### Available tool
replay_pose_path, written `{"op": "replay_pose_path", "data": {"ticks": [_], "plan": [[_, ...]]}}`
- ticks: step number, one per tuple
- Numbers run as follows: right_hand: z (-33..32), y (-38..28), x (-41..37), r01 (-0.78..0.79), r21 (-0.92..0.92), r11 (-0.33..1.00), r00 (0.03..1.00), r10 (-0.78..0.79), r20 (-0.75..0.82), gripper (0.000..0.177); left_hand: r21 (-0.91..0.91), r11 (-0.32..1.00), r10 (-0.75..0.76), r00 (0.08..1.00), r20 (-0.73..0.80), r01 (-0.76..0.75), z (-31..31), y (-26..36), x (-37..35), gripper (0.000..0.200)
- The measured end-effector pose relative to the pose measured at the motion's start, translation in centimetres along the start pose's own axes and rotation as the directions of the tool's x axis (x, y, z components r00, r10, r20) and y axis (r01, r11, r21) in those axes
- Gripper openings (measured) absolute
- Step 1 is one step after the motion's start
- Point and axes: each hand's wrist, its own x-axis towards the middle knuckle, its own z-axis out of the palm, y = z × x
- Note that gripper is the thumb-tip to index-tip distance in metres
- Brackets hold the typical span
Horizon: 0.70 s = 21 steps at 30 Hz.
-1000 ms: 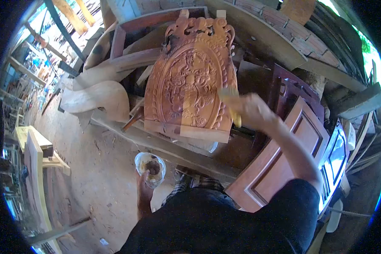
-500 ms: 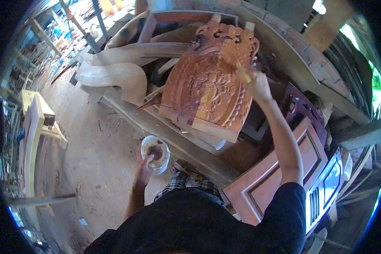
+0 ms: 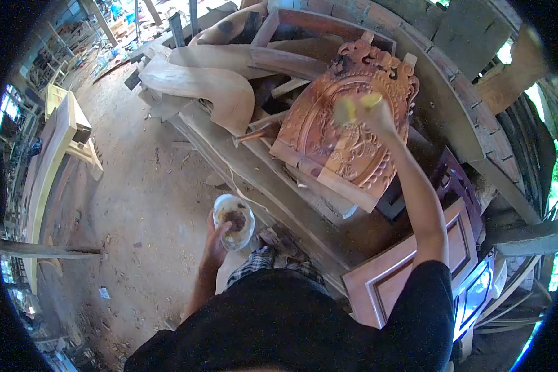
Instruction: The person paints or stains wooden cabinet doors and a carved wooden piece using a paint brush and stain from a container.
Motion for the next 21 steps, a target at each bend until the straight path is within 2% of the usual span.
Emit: {"op": "replay_pose_path", "data": {"ticks": [1, 2, 4, 5, 6, 8, 9, 10, 12, 14, 16, 17, 18, 19, 21], "plan": [[-0.7, 0.0, 0.9, -0.085, -0.127, 0.988, 0.987, 0.066, -0.144, 0.016, -0.002, 1.0, -0.011, 1.0, -0.004, 0.011, -0.2, 0.2, 0.2, 0.074], [-0.6, -1.1, 0.7, -0.097, -0.13, 0.987, 0.987, 0.078, -0.141, 0.016, 0.008, 1.0, 0.029, 0.999, 0.013, -0.03, -0.6, 0.4, 0.4, 0.073], [0.8, -3.0, 0.2, -0.197, -0.186, 0.963, 0.958, 0.149, -0.244, 0.017, 0.051, 0.994, 0.097, 0.994, 0.044, -0.099, -1.8, 0.4, 0.9, 0.071], [2.6, -1.5, -0.8, -0.026, -0.028, 0.999, 0.976, 0.02, -0.215, 0.017, 0.052, 0.995, 0.08, 0.996, 0.049, -0.082, -1.9, 0.5, 0.9, 0.071], [4.6, 0.0, -2.2, 0.143, 0.132, 0.981, 0.971, -0.113, -0.21, 0.017, 0.014, 0.997, 0.072, 0.997, 0.032, -0.072, -1.7, 0.7, 0.8, 0.07], [7.9, -3.1, -6.1, 0.206, 0.052, 0.977, 0.978, -0.205, -0.032, 0.015, -0.011, 0.999, 0.044, 0.999, 0.004, -0.044, -1.8, 0.5, 1.2, 0.067], [8.9, -4.6, -8.4, 0.016, 0.175, 0.984, 0.997, -0.029, 0.072, 0.016, -0.012, 1.0, 0.026, 1.0, 0.012, -0.026, -2.2, 0.1, 1.6, 0.067], [9.2, -5.9, -10.7, -0.181, 0.277, 0.944, 0.973, 0.13, 0.191, 0.016, 0.038, 0.999, -0.007, 1.0, 0.015, 0.006, -2.7, -0.2, 2.1, 0.065], [8.3, -7.4, -14.2, -0.096, -0.043, 0.994, 0.966, 0.104, 0.236, 0.019, 0.095, 0.995, -0.032, 0.999, 0.016, 0.03, -2.3, -0.3, 2.7, 0.065], [7.4, -3.2, -17.8, -0.142, 0.332, 0.933, 0.988, 0.115, 0.099, 0.018, 0.108, 0.994, -0.04, 0.998, 0.053, 0.034, -2.3, -0.5, 3.2, 0.066], [3.7, -1.9, -19.6, -0.364, 0.425, 0.829, 0.922, 0.384, 0.04, 0.019, 0.121, 0.992, -0.048, 0.993, 0.104, 0.035, -1.9, -0.6, 3.7, 0.066], [2.3, -0.7, -20.5, -0.27, 0.417, 0.868, 0.93, 0.348, -0.122, 0.021, 0.12, 0.993, -0.038, 0.993, 0.115, 0.024, -1.7, -0.6, 3.9, 0.066], [0.7, -2.8, -20.6, -0.303, 0.351, 0.886, 0.888, 0.397, -0.234, 0.021, 0.116, 0.993, -0.048, 0.993, 0.108, 0.035, -1.5, -0.7, 4.2, 0.066], [-1.0, -1.4, -21.2, -0.322, 0.269, 0.908, 0.881, 0.391, -0.266, 0.019, 0.115, 0.992, -0.058, 0.993, 0.101, 0.046, -1.4, -0.7, 4.4, 0.066], [-2.3, -4.0, -20.6, -0.35, 0.092, 0.932, 0.845, 0.357, -0.398, 0.014, 0.119, 0.993, -0.033, 0.993, 0.117, 0.018, -1.6, -0.9, 5.0, 0.065]]}}
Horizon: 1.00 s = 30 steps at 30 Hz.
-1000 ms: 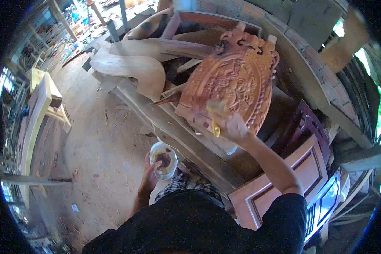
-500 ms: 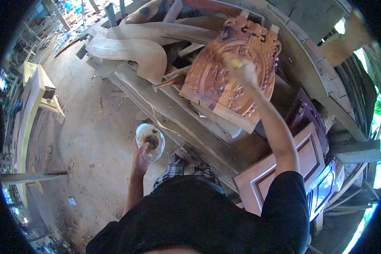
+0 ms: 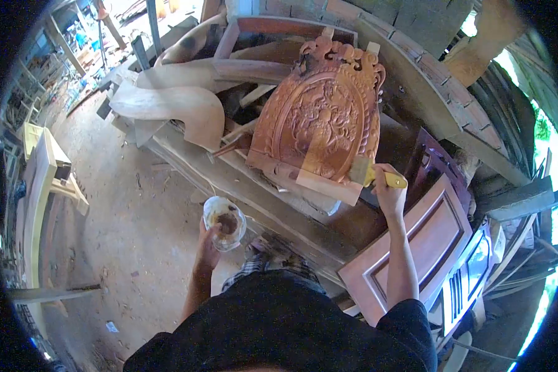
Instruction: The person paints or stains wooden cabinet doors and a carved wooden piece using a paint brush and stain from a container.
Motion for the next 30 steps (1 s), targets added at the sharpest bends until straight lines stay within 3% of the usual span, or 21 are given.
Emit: {"op": "replay_pose_path", "data": {"ticks": [1, 3, 5, 6, 7, 9, 10, 12, 14, 15, 16, 17, 18, 20, 22, 25, 27, 28, 29, 30], "plan": [[0.6, 0.2, 0.3, 0.005, 0.012, 1.0, 1.0, -0.005, -0.011, 0.014, 0.005, 1.0, -0.002, 1.0, 0.011, 0.002, 0.1, 0.1, 0.2, 0.065], [2.8, 0.4, 0.8, 0.366, -0.17, 0.915, 0.899, -0.394, -0.189, 0.012, 0.01, 1.0, -0.002, 1.0, 0.029, 0.001, 0.3, 0.2, 0.7, 0.064], [5.9, -0.6, 0.8, 0.305, -0.109, 0.946, 0.936, -0.319, -0.149, 0.014, 0.032, 0.999, -0.002, 0.999, 0.054, 0.0, 0.8, 0.5, 0.9, 0.064], [8.4, 0.7, 1.3, 0.102, 0.107, 0.989, 0.994, -0.097, -0.059, 0.016, 0.047, 0.999, -0.011, 0.998, 0.064, 0.008, 1.0, 0.6, 1.1, 0.065], [10.6, 0.8, 1.6, 0.151, 0.027, 0.988, 0.987, -0.152, 0.055, 0.02, 0.038, 0.998, -0.042, 0.997, 0.062, 0.04, 1.2, 0.7, 1.3, 0.066], [12.9, -4.2, 2.4, -0.046, 0.332, 0.942, 0.972, -0.035, 0.233, 0.015, 0.052, 0.998, -0.046, 0.996, 0.077, 0.042, 1.6, 0.8, 1.7, 0.066], [12.7, -4.2, 3.9, -0.037, 0.338, 0.941, 0.976, -0.039, 0.216, 0.015, 0.054, 0.997, -0.052, 0.997, 0.066, 0.048, 1.6, 0.8, 1.9, 0.066], [12.9, -3.7, 8.0, -0.056, 0.341, 0.939, 0.934, -0.071, 0.35, 0.015, 0.037, 0.999, -0.014, 0.991, 0.136, 0.009, 1.2, 0.8, 2.2, 0.066], [11.1, -1.3, 13.8, 0.144, 0.274, 0.951, 0.963, -0.199, 0.184, 0.014, -0.01, 1.0, 0.022, 0.999, 0.048, -0.022, 1.4, 0.9, 1.6, 0.065], [9.9, 1.1, 17.5, 0.08, 0.364, 0.928, 0.985, -0.13, 0.114, 0.012, -0.027, 0.999, 0.045, 0.997, 0.069, -0.044, 1.7, 1.4, 1.0, 0.065], [8.0, 0.6, 20.1, 0.197, 0.197, 0.961, 0.979, -0.202, 0.004, 0.013, -0.022, 0.998, 0.061, 0.996, 0.063, -0.06, 1.3, 1.3, 0.8, 0.065], [6.5, 1.4, 22.9, 0.186, -0.027, 0.982, 0.977, -0.188, -0.102, 0.015, -0.024, 0.999, 0.045, 0.999, 0.01, -0.045, 0.7, 1.0, 0.5, 0.064], [5.3, 2.0, 25.5, 0.292, -0.226, 0.929, 0.919, -0.338, -0.202, 0.02, -0.028, 0.999, 0.029, 0.999, -0.044, -0.03, 0.0, 0.7, 0.2, 0.064], [4.0, 0.6, 28.0, 0.225, -0.491, 0.841, 0.862, -0.407, -0.302, 0.027, -0.077, 0.997, -0.02, 0.995, -0.093, 0.013, -1.2, 0.3, -0.4, 0.062], [5.1, 1.1, 31.0, 0.202, -0.567, 0.799, 0.873, -0.409, -0.265, 0.023, -0.127, 0.99, -0.079, 0.988, -0.135, 0.062, -0.9, 0.6, -0.3, 0.061], [9.4, -2.6, 29.8, 0.337, -0.559, 0.758, 0.902, -0.429, -0.038, 0.023, -0.06, 0.996, -0.069, 0.983, -0.172, 0.059, 1.3, 2.1, -0.6, 0.058], [13.9, -3.1, 29.9, 0.526, -0.474, 0.706, 0.82, -0.569, 0.062, 0.024, 0.14, 0.989, 0.061, 0.994, -0.092, -0.048, 2.0, 2.1, 0.2, 0.056], [16.1, -3.0, 30.2, 0.623, -0.411, 0.665, 0.751, -0.655, 0.08, 0.025, 0.141, 0.989, 0.06, 0.993, -0.098, -0.045, 2.6, 2.2, 0.6, 0.056], [17.3, -3.9, 30.3, 0.624, -0.405, 0.668, 0.753, -0.653, 0.084, 0.025, 0.083, 0.995, 0.059, 0.995, -0.078, -0.053, 3.4, 2.3, 1.0, 0.059], [18.4, -4.9, 30.5, 0.564, -0.244, 0.789, 0.825, -0.548, 0.137, 0.024, 0.025, 0.998, 0.06, 0.996, -0.06, -0.059, 4.0, 2.5, 1.3, 0.062]]}}
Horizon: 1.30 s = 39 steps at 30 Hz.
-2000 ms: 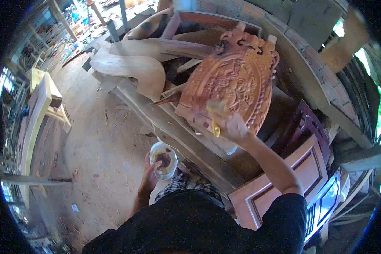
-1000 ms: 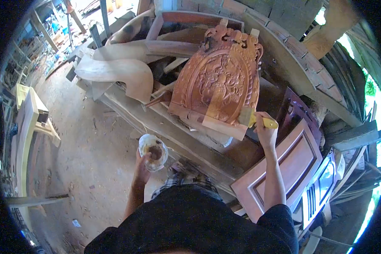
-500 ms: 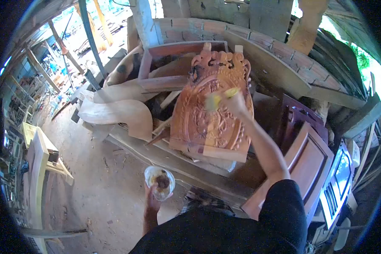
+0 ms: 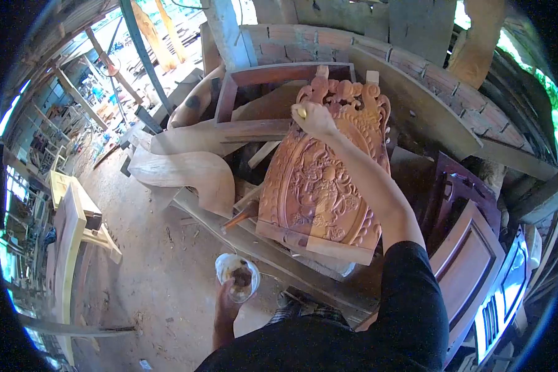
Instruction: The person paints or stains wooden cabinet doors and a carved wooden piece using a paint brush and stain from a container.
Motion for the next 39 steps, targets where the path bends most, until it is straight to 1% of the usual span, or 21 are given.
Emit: {"op": "replay_pose_path", "data": {"ticks": [2, 4, 7, 8, 10, 13, 15, 17, 18, 20, 22, 23, 24, 26, 28, 30, 32, 34, 36, 38, 39], "plan": [[0.9, 0.8, 1.1, -0.116, 0.186, 0.976, 0.989, 0.096, 0.114, 0.023, 0.006, 1.0, -0.01, 1.0, -0.015, 0.01, 0.5, -0.3, 0.2, 0.063], [0.6, 3.9, 2.2, -0.349, 0.52, 0.779, 0.933, 0.238, 0.268, 0.021, 0.009, 1.0, -0.023, 1.0, -0.022, 0.023, 1.1, -0.6, 0.3, 0.064], [-2.2, 11.5, 3.5, -0.361, 0.321, 0.876, 0.928, 0.372, 0.027, 0.019, 0.098, 0.995, 0.004, 0.999, -0.039, 0.0, 1.5, -0.9, -0.5, 0.062], [-4.2, 13.3, 2.8, -0.078, 0.264, 0.961, 0.994, 0.097, -0.057, 0.021, 0.092, 0.995, -0.026, 0.999, -0.037, 0.029, 1.0, -1.4, -0.8, 0.061], [-8.6, 12.4, 2.2, -0.435, 0.083, 0.897, 0.889, 0.442, -0.12, 0.023, 0.008, 0.996, -0.083, 0.994, -0.07, 0.084, 1.4, -1.1, -1.7, 0.06], [-10.7, 8.6, 0.1, -0.48, -0.106, 0.871, 0.872, 0.46, -0.169, 0.037, -0.08, 0.988, -0.141, 0.985, -0.099, 0.134, 1.6, -1.0, -1.9, 0.059], [-8.7, 8.7, -2.4, -0.14, -0.175, 0.975, 0.99, 0.139, -0.016, 0.032, -0.067, 0.99, -0.133, 0.988, -0.084, 0.128, 1.7, -1.5, -1.3, 0.06], [-8.3, 2.0, -6.1, -0.014, 0.18, 0.984, 0.987, -0.014, 0.158, 0.026, -0.051, 0.992, -0.122, 0.99, -0.07, 0.119, 2.0, -1.7, -0.4, 0.066], [-8.3, -0.2, -7.7, -0.055, 0.339, 0.939, 0.952, -0.053, 0.302, 0.025, 0.201, 0.98, 0.001, 1.0, -0.021, 0.004, 2.6, -1.3, -0.2, 0.071], [-7.2, -2.4, -11.0, 0.019, 0.398, 0.917, 0.888, -0.199, 0.415, 0.026, -0.014, 0.996, -0.082, 0.996, 0.028, 0.083, 5.1, 0.4, 0.4, 0.075], [-8.3, -6.6, -13.6, 0.341, 0.447, 0.827, 0.845, -0.478, 0.24, 0.027, -0.008, 0.996, -0.089, 0.996, 0.01, 0.09, 5.5, 0.0, 1.4, 0.077], [-9.2, -7.5, -14.3, 0.02, 0.498, 0.867, 0.839, -0.286, 0.464, 0.027, 0.008, 0.995, -0.103, 0.995, 0.007, 0.103, 5.6, -0.1, 1.6, 0.078], [-9.8, -7.7, -14.9, -0.298, 0.457, 0.838, 0.728, -0.11, 0.677, 0.028, -0.005, 0.997, -0.08, 0.997, -0.018, 0.08, 6.0, 0.2, 1.6, 0.078], [-10.2, -4.2, -15.8, -0.349, 0.648, 0.677, 0.807, -0.134, 0.575, 0.023, 0.009, 0.987, -0.162, 0.987, 0.011, 0.162, 6.7, 0.6, 1.0, 0.081], [-12.5, -0.4, -15.0, -0.39, 0.513, 0.765, 0.832, 0.054, 0.553, 0.024, 0.032, 0.998, -0.059, 0.998, 0.019, 0.058, 5.9, -0.9, 1.0, 0.081], [-14.0, 3.4, -14.9, -0.216, 0.403, 0.889, 0.951, 0.098, 0.293, 0.021, 0.015, 0.997, -0.077, 0.996, 0.041, 0.076, 5.0, -2.8, 0.7, 0.081], [-15.0, 6.7, -14.8, 0.072, 0.179, 0.981, 0.986, -0.097, 0.134, 0.021, 0.058, 0.994, -0.095, 0.995, -0.037, 0.097, 4.5, -4.0, -0.5, 0.082], [-16.2, 1.9, -15.5, -0.072, 0.256, 0.964, 0.979, 0.019, 0.204, 0.022, 0.086, 0.993, -0.084, 0.996, -0.026, 0.086, 3.7, -6.0, -0.8, 0.079], [-15.4, 0.0, -17.5, 0.127, 0.172, 0.977, 0.949, -0.17, 0.265, 0.024, 0.068, 0.992, -0.101, 0.994, -0.042, 0.104, 6.3, -3.5, -3.5, 0.078], [-13.7, -3.7, -20.6, 0.466, 0.169, 0.869, 0.863, -0.488, 0.129, 0.025, -0.005, 0.987, -0.161, 0.987, -0.011, 0.161, 6.9, -3.6, -5.0, 0.082], [-12.8, -4.6, -22.5, 0.477, 0.192, 0.858, 0.857, -0.502, 0.115, 0.025, 0.044, 0.987, -0.151, 0.988, -0.036, 0.153, 6.7, -4.6, -5.3, 0.083]]}}
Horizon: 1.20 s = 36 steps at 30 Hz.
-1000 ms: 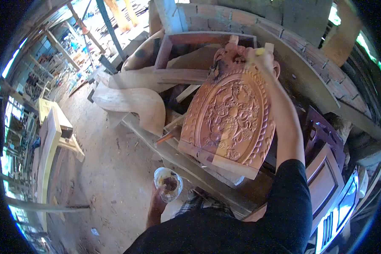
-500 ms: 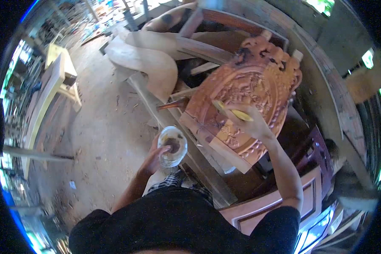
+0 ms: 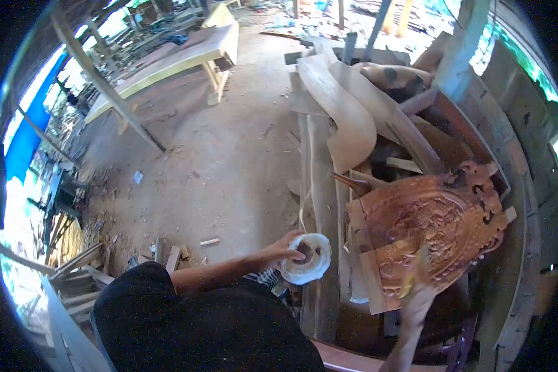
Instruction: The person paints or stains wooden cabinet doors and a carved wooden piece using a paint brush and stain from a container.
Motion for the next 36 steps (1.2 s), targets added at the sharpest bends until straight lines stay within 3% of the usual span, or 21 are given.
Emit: {"op": "replay_pose_path", "data": {"ticks": [4, 6, 7, 9, 10, 12, 13, 15, 16, 17, 18, 19, 21, 23, 25, 26, 27, 28, 30, 31, 36], "plan": [[4.3, -5.5, -2.9, 0.215, 0.03, 0.976, 0.976, -0.216, 0.036, 0.022, 0.034, 0.999, 0.0, 0.998, -0.065, 0.002, 1.2, 0.2, -3.7, 0.086], [4.6, -8.6, -1.5, -0.118, 0.29, 0.95, 0.93, 0.003, 0.368, 0.014, 0.077, 0.997, 0.03, 0.995, -0.093, -0.023, 0.2, -1.3, -4.3, 0.087], [5.0, -9.6, -1.5, -0.109, 0.3, 0.948, 0.931, -0.008, 0.364, 0.014, 0.079, 0.996, 0.039, 0.994, -0.104, -0.031, -0.2, -1.1, -5.2, 0.087], [5.4, -11.1, -1.5, -0.369, 0.515, 0.774, 0.905, 0.171, 0.39, 0.011, -0.008, 0.999, 0.037, 0.994, -0.105, -0.038, -0.9, -0.5, -6.3, 0.089], [5.5, -11.8, -1.5, -0.361, 0.507, 0.783, 0.907, 0.168, 0.386, 0.011, -0.013, 0.999, 0.031, 0.99, -0.136, -0.033, -1.7, -0.5, -6.1, 0.09], [5.7, -13.1, -1.6, -0.598, 0.554, 0.579, 0.799, 0.37, 0.474, 0.015, -0.022, 0.996, 0.078, 0.988, -0.134, -0.081, -3.6, -0.4, -6.0, 0.09], [5.9, -13.7, -1.7, -0.594, 0.545, 0.591, 0.801, 0.376, 0.466, 0.015, -0.026, 0.992, 0.117, 0.983, -0.145, -0.122, -4.6, 0.0, -6.0, 0.091], [7.2, -15.3, -1.4, -0.202, 0.324, 0.924, 0.977, 0.167, 0.132, 0.018, 0.01, 0.992, 0.129, 0.98, -0.15, -0.129, -6.9, -0.1, -5.5, 0.092], [7.7, -17.1, -0.2, -0.2, 0.313, 0.928, 0.978, 0.171, 0.118, 0.018, -0.014, 0.985, 0.17, 0.974, -0.15, -0.174, -8.3, -0.6, -5.0, 0.092], [8.0, -19.8, 1.2, -0.475, 0.605, 0.639, 0.869, 0.449, 0.208, 0.018, -0.035, 0.976, 0.209, 0.966, -0.151, -0.217, -10.0, -0.8, -4.8, 0.092], [8.8, -22.6, 2.5, -0.605, 0.773, 0.193, 0.684, 0.622, 0.38, 0.017, -0.007, 0.974, 0.221, 0.962, -0.158, -0.225, -11.9, -0.9, -4.9, 0.09], [10.6, -24.9, 3.8, -0.584, 0.785, 0.207, 0.694, 0.629, 0.351, 0.017, 0.002, 0.975, 0.22, 0.97, -0.1, -0.221, -13.7, 0.0, -5.5, 0.082], [14.1, -28.8, 5.5, -0.635, 0.765, 0.105, 0.664, 0.581, 0.471, 0.017, 0.072, 0.969, 0.246, 0.956, -0.162, -0.237, -18.6, -0.6, -5.3, 0.082], [18.3, -31.7, 6.8, -0.724, 0.69, 0.02, 0.643, 0.38, 0.665, 0.016, 0.085, 0.971, 0.236, 0.958, -0.16, -0.225, -23.9, 0.7, -5.4, 0.083], [21.7, -35.4, 9.0, -0.721, 0.647, 0.247, 0.693, 0.26, 0.673, 0.014, 0.11, 0.974, 0.219, 0.948, -0.231, -0.198, -29.3, -0.6, -5.5, 0.088], [23.4, -36.8, 9.7, -0.733, 0.639, 0.234, 0.681, 0.25, 0.689, 0.014, 0.281, 0.95, 0.222, 0.924, -0.311, -0.134, -29.7, 2.1, -8.1, 0.089], [25.4, -38.3, 10.4, -0.592, 0.694, 0.41, 0.796, 0.167, 0.582, 0.014, 0.444, 0.895, 0.239, 0.89, -0.388, -0.047, -30.2, 5.5, -10.6, 0.09], [27.2, -39.9, 11.0, -0.413, 0.721, 0.557, 0.885, 0.056, 0.463, 0.014, 0.446, 0.895, 0.232, 0.883, -0.409, -0.028, -31.8, 6.2, -11.5, 0.09], [29.5, -42.3, 12.3, -0.483, 0.698, 0.528, 0.835, 0.038, 0.549, 0.015, 0.667, 0.731, 0.465, 0.821, -0.331, -0.145, -34.6, 7.2, -12.7, 0.098], [30.5, -43.3, 12.8, -0.547, 0.655, 0.521, 0.778, 0.028, 0.627, 0.016, 0.665, 0.735, 0.458, 0.821, -0.341, -0.135, -35.9, 7.5, -13.2, 0.098], [33.4, -46.9, 16.8, -0.306, 0.591, 0.746, 0.82, -0.11, 0.562, 0.019, 0.622, 0.77, 0.467, 0.79, -0.398, -0.142, -39.0, 7.2, -13.7, 0.096]]}}
